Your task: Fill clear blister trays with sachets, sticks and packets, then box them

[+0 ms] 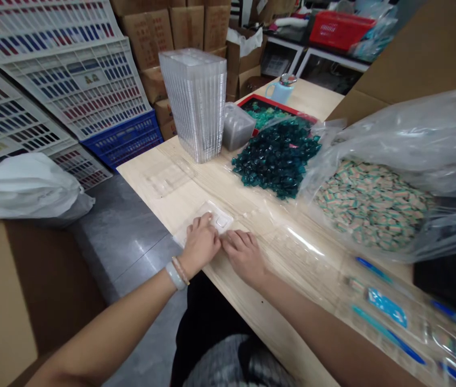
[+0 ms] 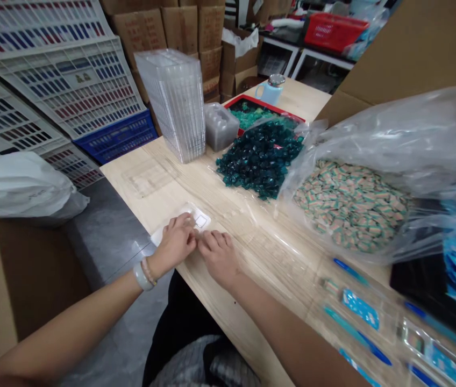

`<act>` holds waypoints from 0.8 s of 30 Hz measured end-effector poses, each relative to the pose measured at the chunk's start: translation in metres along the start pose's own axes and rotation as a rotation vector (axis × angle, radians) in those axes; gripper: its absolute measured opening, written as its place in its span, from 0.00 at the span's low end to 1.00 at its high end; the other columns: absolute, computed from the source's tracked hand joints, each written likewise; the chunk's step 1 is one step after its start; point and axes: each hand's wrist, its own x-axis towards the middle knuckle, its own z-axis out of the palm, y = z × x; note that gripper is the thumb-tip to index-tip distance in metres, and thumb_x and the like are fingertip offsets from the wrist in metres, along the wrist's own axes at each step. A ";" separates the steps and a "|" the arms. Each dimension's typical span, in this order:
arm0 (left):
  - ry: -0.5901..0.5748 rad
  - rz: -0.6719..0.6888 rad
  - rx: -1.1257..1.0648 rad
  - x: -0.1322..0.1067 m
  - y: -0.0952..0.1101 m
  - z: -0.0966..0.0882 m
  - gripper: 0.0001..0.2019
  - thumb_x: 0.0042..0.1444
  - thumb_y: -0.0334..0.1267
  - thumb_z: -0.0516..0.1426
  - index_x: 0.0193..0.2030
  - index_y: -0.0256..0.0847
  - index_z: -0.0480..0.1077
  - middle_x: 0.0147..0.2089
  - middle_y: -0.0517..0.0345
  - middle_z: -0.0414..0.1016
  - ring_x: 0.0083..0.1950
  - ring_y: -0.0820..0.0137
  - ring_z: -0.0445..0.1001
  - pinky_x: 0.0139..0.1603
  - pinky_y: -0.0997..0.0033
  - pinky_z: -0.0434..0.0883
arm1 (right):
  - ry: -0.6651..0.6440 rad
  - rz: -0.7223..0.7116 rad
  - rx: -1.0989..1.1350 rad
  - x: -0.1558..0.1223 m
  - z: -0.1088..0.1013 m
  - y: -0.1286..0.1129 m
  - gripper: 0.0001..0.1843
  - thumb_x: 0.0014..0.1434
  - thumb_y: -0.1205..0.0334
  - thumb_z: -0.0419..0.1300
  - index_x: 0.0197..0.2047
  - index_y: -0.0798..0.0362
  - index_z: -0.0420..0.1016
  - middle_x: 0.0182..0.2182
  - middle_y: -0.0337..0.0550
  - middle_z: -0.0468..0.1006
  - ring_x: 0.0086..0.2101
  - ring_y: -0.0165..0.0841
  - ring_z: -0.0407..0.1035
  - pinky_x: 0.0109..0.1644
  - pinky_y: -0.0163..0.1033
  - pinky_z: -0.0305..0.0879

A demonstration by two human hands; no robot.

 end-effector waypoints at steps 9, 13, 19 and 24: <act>0.067 0.026 -0.478 0.012 -0.018 -0.109 0.07 0.48 0.35 0.49 0.24 0.36 0.65 0.49 0.51 0.63 0.52 0.63 0.63 0.39 0.69 0.69 | -0.169 -0.362 -0.046 0.070 -0.001 0.022 0.10 0.58 0.68 0.48 0.34 0.53 0.69 0.34 0.46 0.69 0.39 0.37 0.58 0.45 0.44 0.50; -0.317 0.257 -0.383 -0.046 0.030 -0.112 0.05 0.47 0.32 0.50 0.26 0.38 0.66 0.48 0.55 0.65 0.38 0.73 0.69 0.37 0.74 0.69 | -0.139 -0.381 -0.020 0.110 -0.027 0.041 0.09 0.58 0.69 0.48 0.37 0.54 0.68 0.33 0.45 0.70 0.37 0.37 0.59 0.41 0.43 0.51; -0.451 0.289 -0.121 -0.072 0.063 -0.014 0.12 0.46 0.28 0.48 0.38 0.33 0.66 0.47 0.44 0.65 0.42 0.64 0.68 0.42 0.67 0.69 | 0.020 0.080 0.193 0.021 -0.149 0.055 0.10 0.60 0.68 0.43 0.33 0.54 0.64 0.30 0.44 0.68 0.33 0.33 0.61 0.37 0.38 0.55; -0.436 0.290 -0.009 -0.050 0.043 -0.009 0.08 0.50 0.30 0.47 0.33 0.36 0.66 0.44 0.50 0.64 0.39 0.69 0.69 0.39 0.70 0.69 | -0.344 0.005 0.209 -0.120 -0.178 0.011 0.09 0.55 0.73 0.47 0.27 0.51 0.62 0.24 0.39 0.68 0.26 0.31 0.61 0.33 0.37 0.54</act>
